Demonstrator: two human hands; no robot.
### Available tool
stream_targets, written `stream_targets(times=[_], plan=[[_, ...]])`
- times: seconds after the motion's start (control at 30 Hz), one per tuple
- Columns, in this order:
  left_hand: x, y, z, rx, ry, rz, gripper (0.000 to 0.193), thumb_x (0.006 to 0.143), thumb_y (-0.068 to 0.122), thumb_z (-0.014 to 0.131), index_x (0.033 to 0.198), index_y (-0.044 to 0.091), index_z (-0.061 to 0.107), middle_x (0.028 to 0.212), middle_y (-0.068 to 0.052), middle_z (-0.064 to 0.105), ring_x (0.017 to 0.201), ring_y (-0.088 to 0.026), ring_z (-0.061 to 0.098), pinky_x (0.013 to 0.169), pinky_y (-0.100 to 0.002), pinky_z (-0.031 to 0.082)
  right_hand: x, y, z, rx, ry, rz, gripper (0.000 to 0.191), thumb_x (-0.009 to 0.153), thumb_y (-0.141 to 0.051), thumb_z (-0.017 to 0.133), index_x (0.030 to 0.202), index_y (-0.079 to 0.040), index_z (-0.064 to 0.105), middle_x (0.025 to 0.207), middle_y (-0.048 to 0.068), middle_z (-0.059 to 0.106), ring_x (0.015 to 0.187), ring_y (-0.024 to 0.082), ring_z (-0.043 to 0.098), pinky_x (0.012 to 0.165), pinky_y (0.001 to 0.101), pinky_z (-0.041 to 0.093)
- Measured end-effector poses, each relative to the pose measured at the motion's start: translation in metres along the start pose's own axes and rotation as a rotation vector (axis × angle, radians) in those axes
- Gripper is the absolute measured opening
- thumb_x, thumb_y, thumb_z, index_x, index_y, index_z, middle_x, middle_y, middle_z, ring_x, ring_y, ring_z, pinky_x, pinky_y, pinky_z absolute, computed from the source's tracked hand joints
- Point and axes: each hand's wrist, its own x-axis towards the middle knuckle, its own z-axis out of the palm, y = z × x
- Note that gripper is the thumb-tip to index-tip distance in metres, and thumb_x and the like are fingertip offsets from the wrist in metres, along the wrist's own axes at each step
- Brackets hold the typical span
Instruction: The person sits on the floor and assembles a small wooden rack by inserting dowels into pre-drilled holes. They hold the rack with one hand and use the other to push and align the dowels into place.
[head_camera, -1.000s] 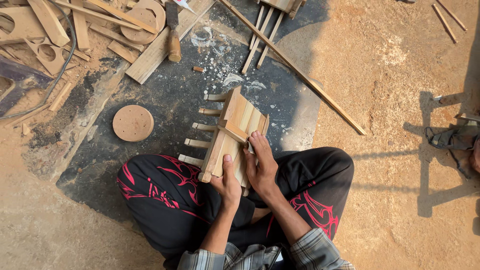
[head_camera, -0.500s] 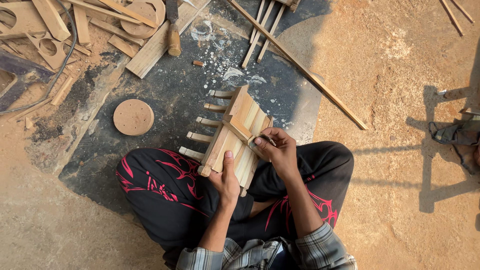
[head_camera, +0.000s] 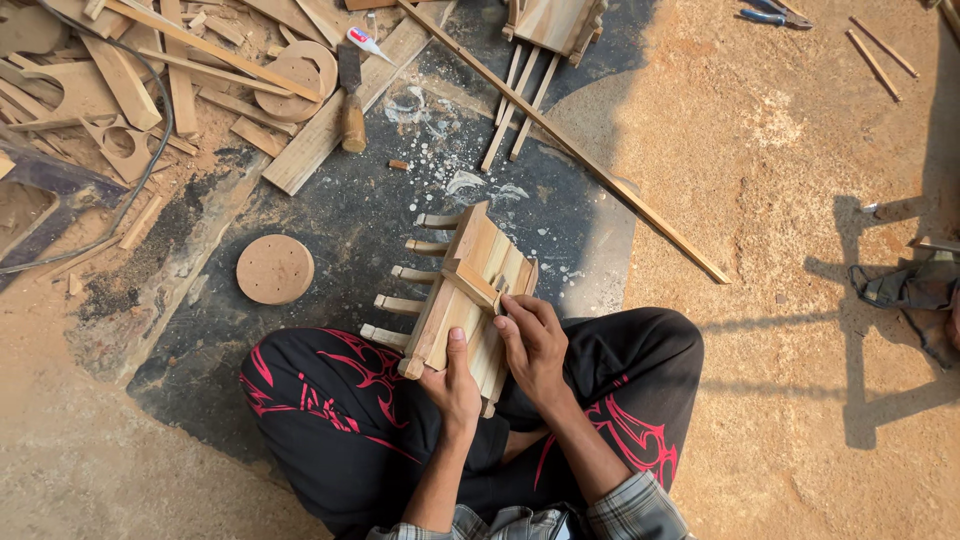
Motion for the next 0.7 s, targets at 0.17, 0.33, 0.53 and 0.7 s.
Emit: stream_targets(times=[0.17,0.33,0.53,0.7], plan=[[0.003,-0.009,0.000,-0.001,-0.003,0.012,0.036,0.102,0.013,0.064,0.129,-0.010,0.061,0.123,-0.017,0.069,0.110,-0.021,0.067,0.095,-0.033,0.054,0.003,0.007,0.001,-0.054,0.020,-0.070,0.018,0.091,-0.006,0.077,0.106,0.003,0.075,0.115,0.014,0.075,0.099,0.024,0.075,0.082,0.0297,0.059],[0.006,-0.013,0.003,-0.010,0.010,-0.006,0.037,0.101,0.016,0.064,0.128,-0.009,0.062,0.121,-0.017,0.072,0.108,-0.022,0.070,0.091,-0.033,0.056,0.003,0.016,-0.003,-0.099,-0.012,-0.139,0.015,0.088,-0.004,0.079,0.102,0.002,0.076,0.112,0.013,0.077,0.113,0.028,0.071,0.095,0.0349,0.057],[-0.005,-0.010,0.014,0.061,-0.082,0.002,0.038,0.102,0.019,0.062,0.127,-0.009,0.064,0.121,-0.018,0.073,0.109,-0.023,0.070,0.093,-0.034,0.055,0.012,0.025,0.013,0.269,0.150,0.082,0.017,0.089,-0.001,0.077,0.106,0.002,0.075,0.112,0.015,0.076,0.105,0.022,0.070,0.089,0.0299,0.057],[0.003,-0.019,0.016,-0.015,0.020,-0.116,0.036,0.100,0.020,0.063,0.121,-0.009,0.068,0.111,-0.018,0.076,0.097,-0.025,0.073,0.082,-0.036,0.059,0.008,0.034,0.001,0.113,0.146,-0.007,0.015,0.084,0.001,0.081,0.097,0.003,0.074,0.108,0.015,0.077,0.103,0.023,0.070,0.091,0.0306,0.055]])
